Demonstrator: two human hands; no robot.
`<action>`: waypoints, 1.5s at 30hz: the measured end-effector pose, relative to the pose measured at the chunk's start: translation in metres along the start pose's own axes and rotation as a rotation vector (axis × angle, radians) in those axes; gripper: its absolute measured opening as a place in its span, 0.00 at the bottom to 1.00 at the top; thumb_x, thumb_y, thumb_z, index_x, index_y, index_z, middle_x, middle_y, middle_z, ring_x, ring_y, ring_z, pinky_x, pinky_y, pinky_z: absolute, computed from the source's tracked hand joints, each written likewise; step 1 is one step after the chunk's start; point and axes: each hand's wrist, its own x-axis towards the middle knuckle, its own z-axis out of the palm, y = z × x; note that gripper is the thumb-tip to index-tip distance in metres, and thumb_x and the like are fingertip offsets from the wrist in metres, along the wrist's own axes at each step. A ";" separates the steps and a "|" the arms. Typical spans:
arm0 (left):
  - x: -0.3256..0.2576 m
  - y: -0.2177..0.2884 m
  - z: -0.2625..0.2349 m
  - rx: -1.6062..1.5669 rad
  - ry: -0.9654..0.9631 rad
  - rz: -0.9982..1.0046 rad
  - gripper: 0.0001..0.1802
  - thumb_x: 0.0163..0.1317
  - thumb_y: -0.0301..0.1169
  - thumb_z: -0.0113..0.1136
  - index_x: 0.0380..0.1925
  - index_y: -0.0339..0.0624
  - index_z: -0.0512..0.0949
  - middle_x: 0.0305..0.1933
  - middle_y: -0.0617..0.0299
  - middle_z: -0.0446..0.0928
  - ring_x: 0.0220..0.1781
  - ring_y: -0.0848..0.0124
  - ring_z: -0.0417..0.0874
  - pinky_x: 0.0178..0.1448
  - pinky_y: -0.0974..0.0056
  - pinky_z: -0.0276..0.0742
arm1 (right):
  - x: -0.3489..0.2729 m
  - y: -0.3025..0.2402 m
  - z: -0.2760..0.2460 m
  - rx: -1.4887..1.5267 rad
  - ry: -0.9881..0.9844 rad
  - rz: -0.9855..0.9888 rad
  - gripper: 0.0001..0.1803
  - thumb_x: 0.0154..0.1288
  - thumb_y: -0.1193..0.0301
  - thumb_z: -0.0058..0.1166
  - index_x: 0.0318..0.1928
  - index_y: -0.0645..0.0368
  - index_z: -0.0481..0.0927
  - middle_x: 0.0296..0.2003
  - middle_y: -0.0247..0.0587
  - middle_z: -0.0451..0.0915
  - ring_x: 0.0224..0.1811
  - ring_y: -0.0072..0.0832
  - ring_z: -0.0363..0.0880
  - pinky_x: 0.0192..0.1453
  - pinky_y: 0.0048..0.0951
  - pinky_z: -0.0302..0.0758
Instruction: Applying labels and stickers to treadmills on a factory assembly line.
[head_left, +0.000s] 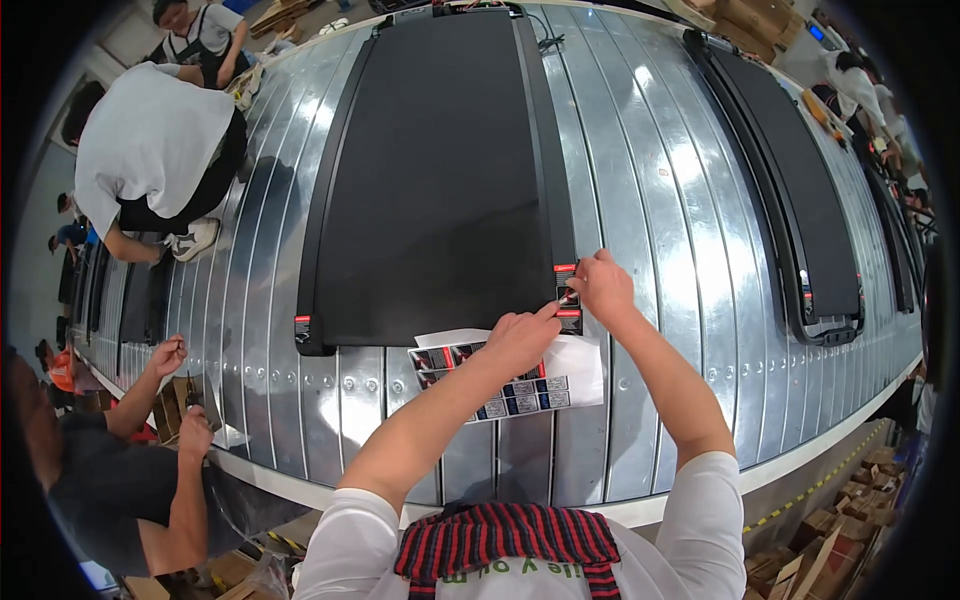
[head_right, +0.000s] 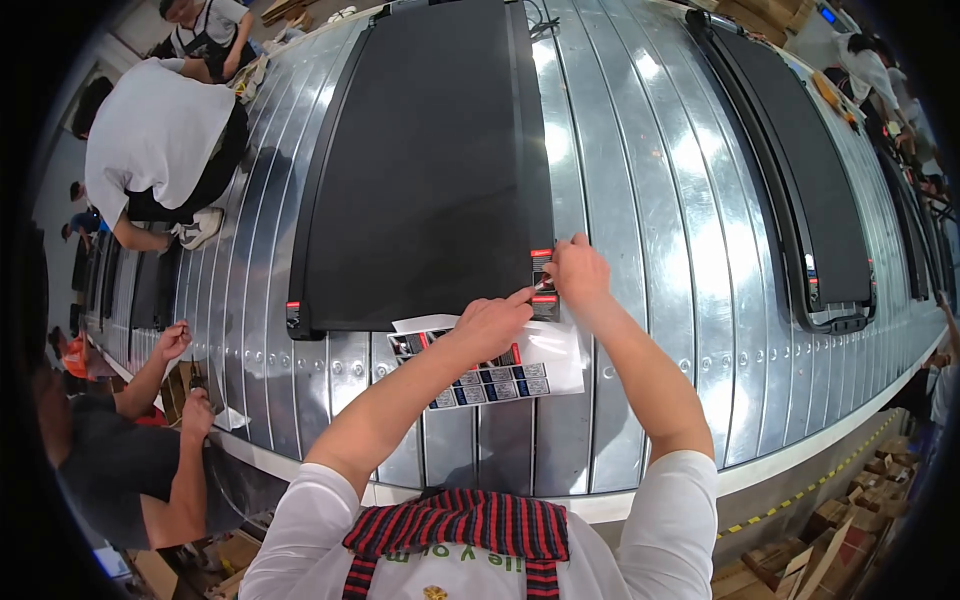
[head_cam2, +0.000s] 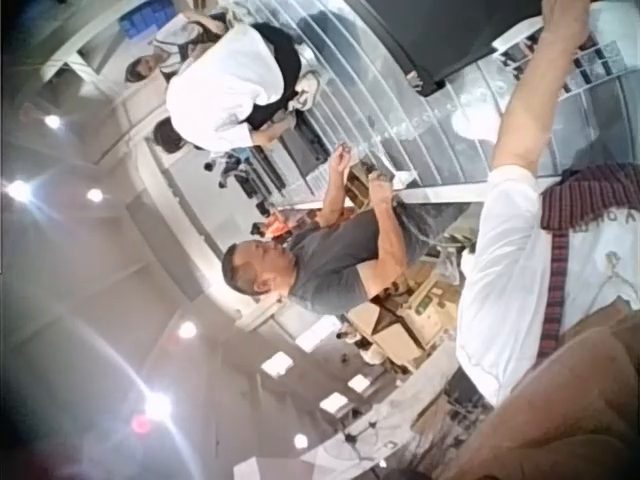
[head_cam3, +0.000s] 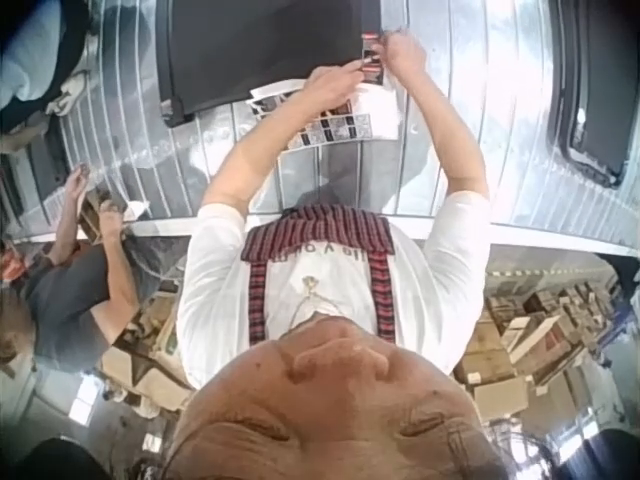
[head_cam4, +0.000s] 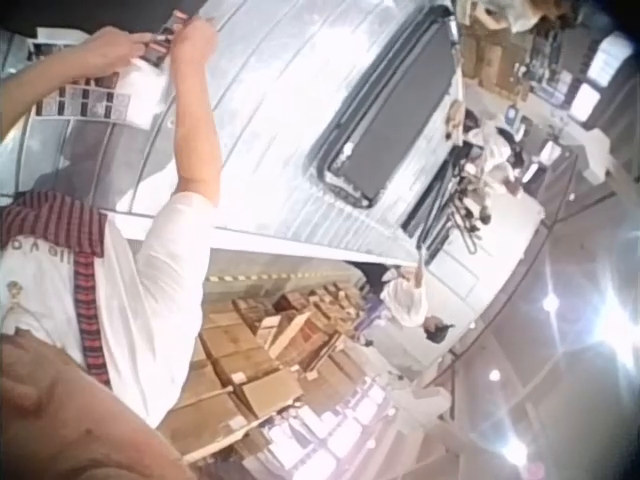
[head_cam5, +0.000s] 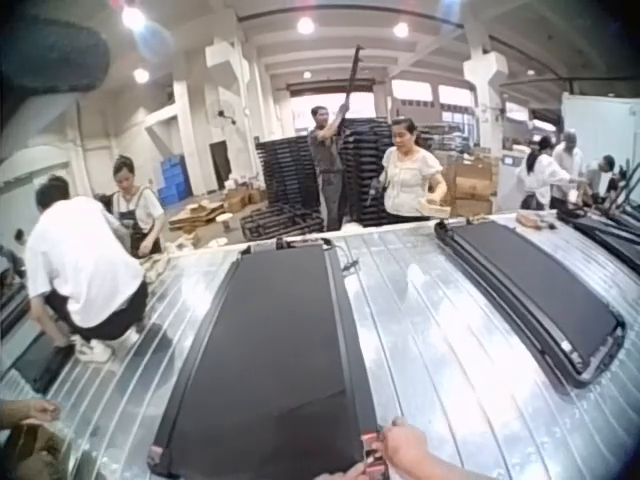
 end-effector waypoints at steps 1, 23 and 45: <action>0.000 0.000 0.000 0.004 0.001 0.001 0.06 0.48 0.23 0.51 0.29 0.38 0.71 0.58 0.56 0.63 0.42 0.59 0.76 0.45 0.55 0.71 | 0.004 -0.003 -0.013 -0.085 -0.007 0.049 0.24 0.42 0.60 0.64 0.34 0.64 0.71 0.34 0.47 0.72 0.34 0.40 0.75 0.33 0.37 0.73; -0.199 0.061 -0.019 -0.664 0.379 -0.042 0.12 0.57 0.38 0.52 0.32 0.41 0.72 0.27 0.53 0.76 0.32 0.54 0.77 0.35 0.56 0.71 | -0.176 0.054 0.032 1.412 -0.114 0.235 0.21 0.64 0.58 0.42 0.48 0.62 0.68 0.38 0.41 0.74 0.37 0.27 0.73 0.39 0.26 0.71; -0.287 0.017 0.068 -1.125 1.012 -0.584 0.17 0.54 0.36 0.54 0.38 0.33 0.75 0.36 0.52 0.78 0.36 0.67 0.79 0.41 0.63 0.72 | -0.301 -0.119 0.052 1.247 -0.462 0.141 0.18 0.47 0.79 0.56 0.43 0.64 0.74 0.34 0.36 0.78 0.32 0.24 0.76 0.38 0.24 0.73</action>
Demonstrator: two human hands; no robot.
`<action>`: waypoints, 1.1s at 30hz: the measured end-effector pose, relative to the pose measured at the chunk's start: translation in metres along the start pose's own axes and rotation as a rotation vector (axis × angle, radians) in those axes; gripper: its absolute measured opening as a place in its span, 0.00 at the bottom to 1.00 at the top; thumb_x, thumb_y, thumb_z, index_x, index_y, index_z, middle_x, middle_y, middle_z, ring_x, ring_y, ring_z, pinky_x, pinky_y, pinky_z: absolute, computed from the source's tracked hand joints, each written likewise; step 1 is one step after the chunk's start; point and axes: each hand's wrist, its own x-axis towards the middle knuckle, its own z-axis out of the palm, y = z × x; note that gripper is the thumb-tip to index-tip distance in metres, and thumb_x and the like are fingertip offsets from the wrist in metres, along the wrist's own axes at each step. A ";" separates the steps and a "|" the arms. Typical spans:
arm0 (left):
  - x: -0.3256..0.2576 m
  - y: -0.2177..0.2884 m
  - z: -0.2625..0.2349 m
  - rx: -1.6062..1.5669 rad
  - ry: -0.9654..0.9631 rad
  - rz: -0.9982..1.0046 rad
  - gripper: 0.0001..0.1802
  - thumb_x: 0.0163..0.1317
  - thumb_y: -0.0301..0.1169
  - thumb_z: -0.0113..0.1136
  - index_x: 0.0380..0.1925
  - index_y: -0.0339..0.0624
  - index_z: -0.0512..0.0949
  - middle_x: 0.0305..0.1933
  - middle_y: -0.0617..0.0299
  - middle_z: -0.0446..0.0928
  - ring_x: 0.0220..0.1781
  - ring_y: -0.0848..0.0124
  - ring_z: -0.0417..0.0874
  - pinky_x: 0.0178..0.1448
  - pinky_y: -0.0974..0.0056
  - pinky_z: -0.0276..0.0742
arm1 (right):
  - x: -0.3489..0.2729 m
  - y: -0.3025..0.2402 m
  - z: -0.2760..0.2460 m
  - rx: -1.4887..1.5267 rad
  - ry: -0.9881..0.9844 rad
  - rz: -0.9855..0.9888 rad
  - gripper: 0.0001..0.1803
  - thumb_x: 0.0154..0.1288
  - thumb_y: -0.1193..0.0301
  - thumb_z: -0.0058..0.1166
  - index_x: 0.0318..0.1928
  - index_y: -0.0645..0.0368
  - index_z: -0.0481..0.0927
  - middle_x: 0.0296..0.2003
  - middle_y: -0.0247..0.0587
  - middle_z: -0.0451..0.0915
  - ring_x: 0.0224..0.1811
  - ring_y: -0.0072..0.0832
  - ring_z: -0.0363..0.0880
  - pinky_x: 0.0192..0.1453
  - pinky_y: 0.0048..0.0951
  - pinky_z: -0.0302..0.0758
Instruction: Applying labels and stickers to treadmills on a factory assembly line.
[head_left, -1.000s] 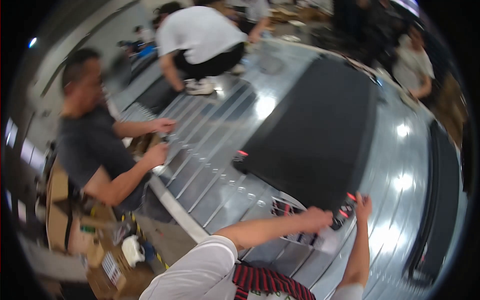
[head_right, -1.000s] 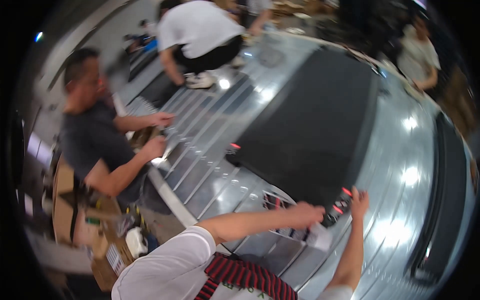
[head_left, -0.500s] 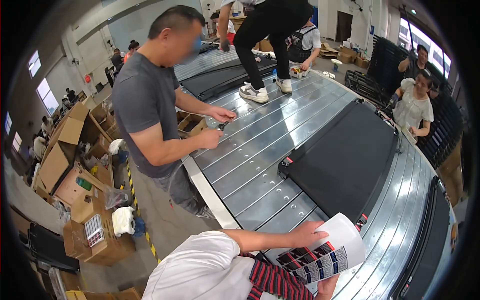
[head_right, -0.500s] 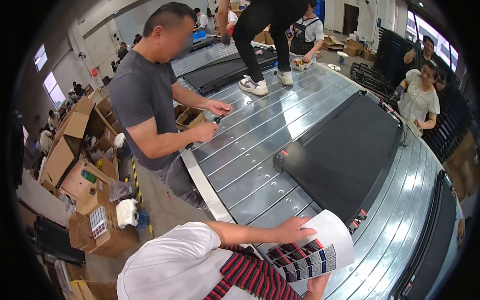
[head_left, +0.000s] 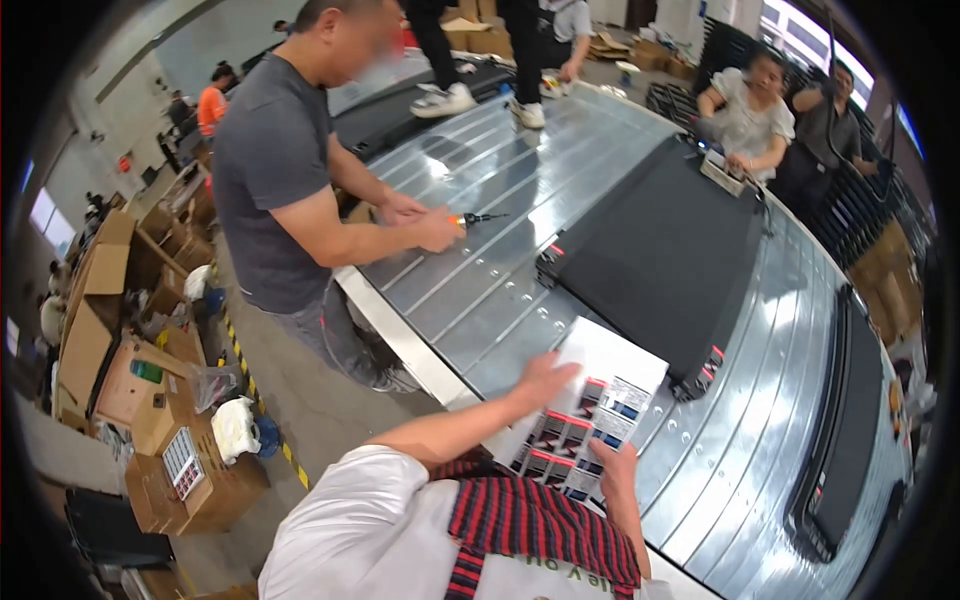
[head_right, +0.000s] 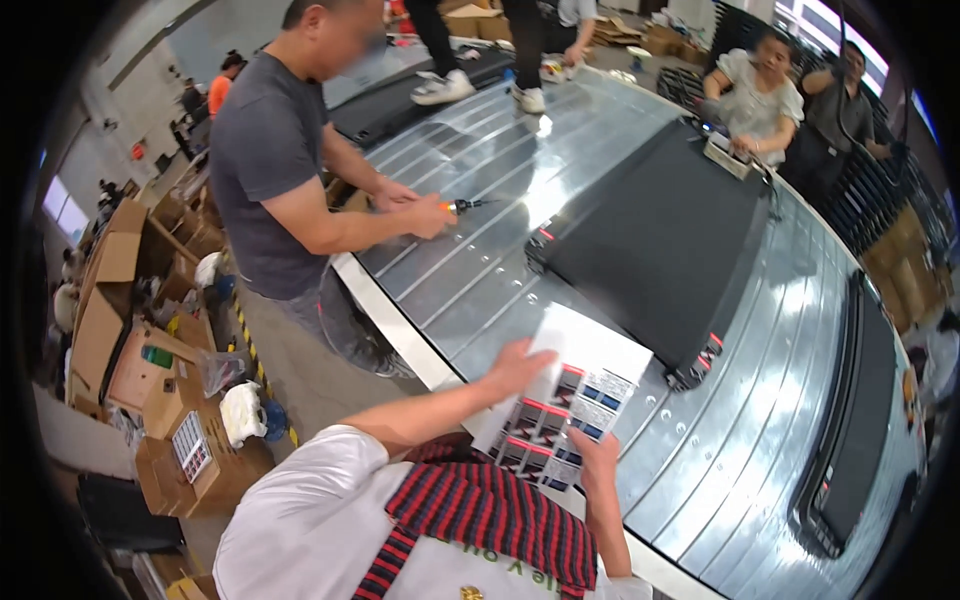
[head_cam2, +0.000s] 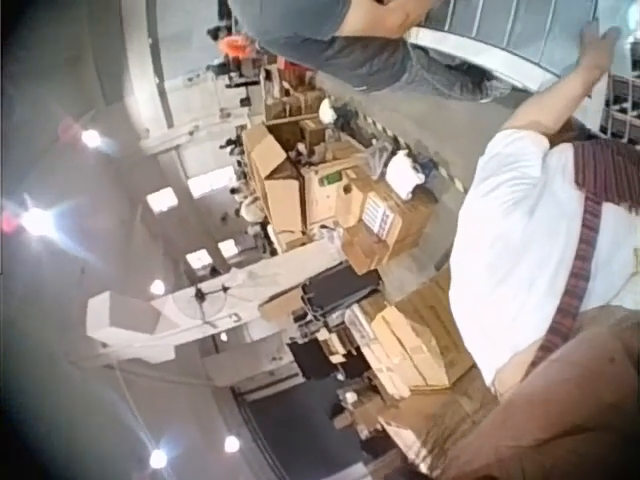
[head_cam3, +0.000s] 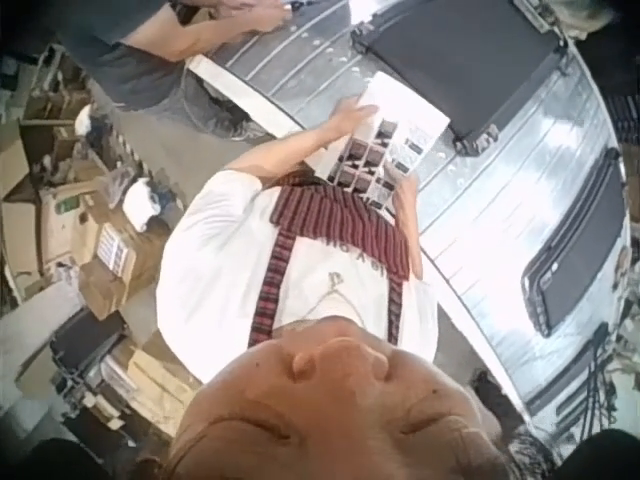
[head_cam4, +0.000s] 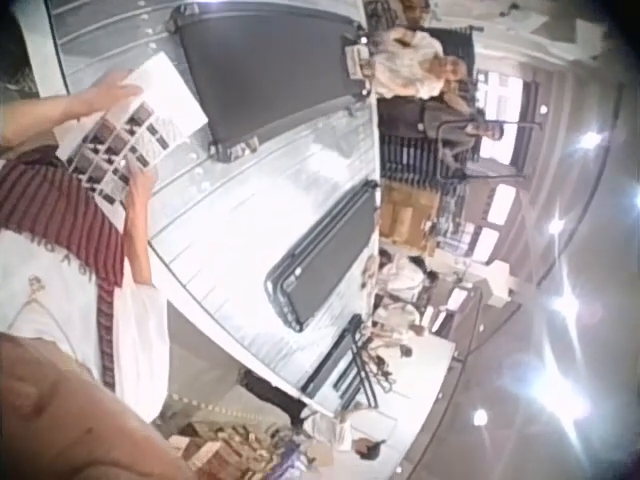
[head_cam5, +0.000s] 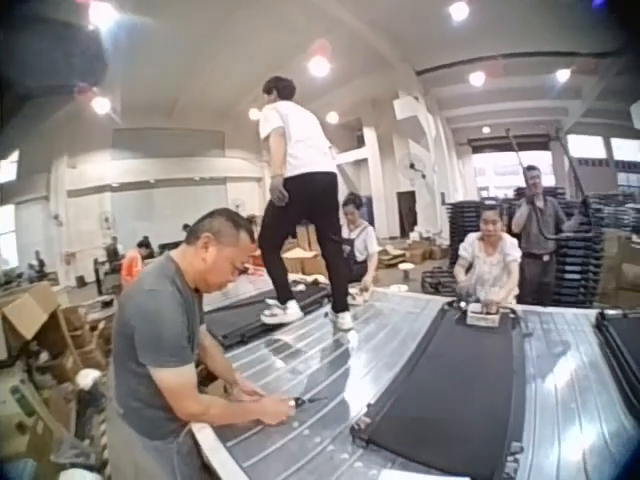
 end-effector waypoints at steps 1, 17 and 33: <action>0.008 -0.016 -0.004 0.060 0.021 -0.032 0.17 0.54 0.35 0.55 0.38 0.33 0.75 0.36 0.53 0.78 0.36 0.67 0.79 0.41 0.63 0.73 | 0.004 0.008 0.004 0.100 0.000 0.031 0.16 0.49 0.79 0.55 0.42 0.64 0.74 0.36 0.37 0.78 0.33 0.24 0.76 0.39 0.25 0.73; -0.114 -0.114 -0.188 0.363 -0.082 -0.119 0.21 0.52 0.41 0.59 0.42 0.38 0.71 0.37 0.55 0.76 0.40 0.66 0.77 0.44 0.63 0.73 | 0.029 0.088 -0.023 -1.205 0.506 -0.537 0.28 0.49 0.73 0.56 0.52 0.68 0.65 0.40 0.51 0.72 0.45 0.42 0.70 0.51 0.36 0.65; -0.390 -0.207 -0.615 0.197 0.864 -0.459 0.14 0.54 0.36 0.56 0.38 0.40 0.74 0.31 0.55 0.78 0.33 0.65 0.79 0.40 0.64 0.74 | -0.073 0.158 0.604 -1.031 -1.103 -0.364 0.11 0.55 0.71 0.54 0.38 0.63 0.76 0.29 0.43 0.78 0.30 0.28 0.77 0.36 0.26 0.72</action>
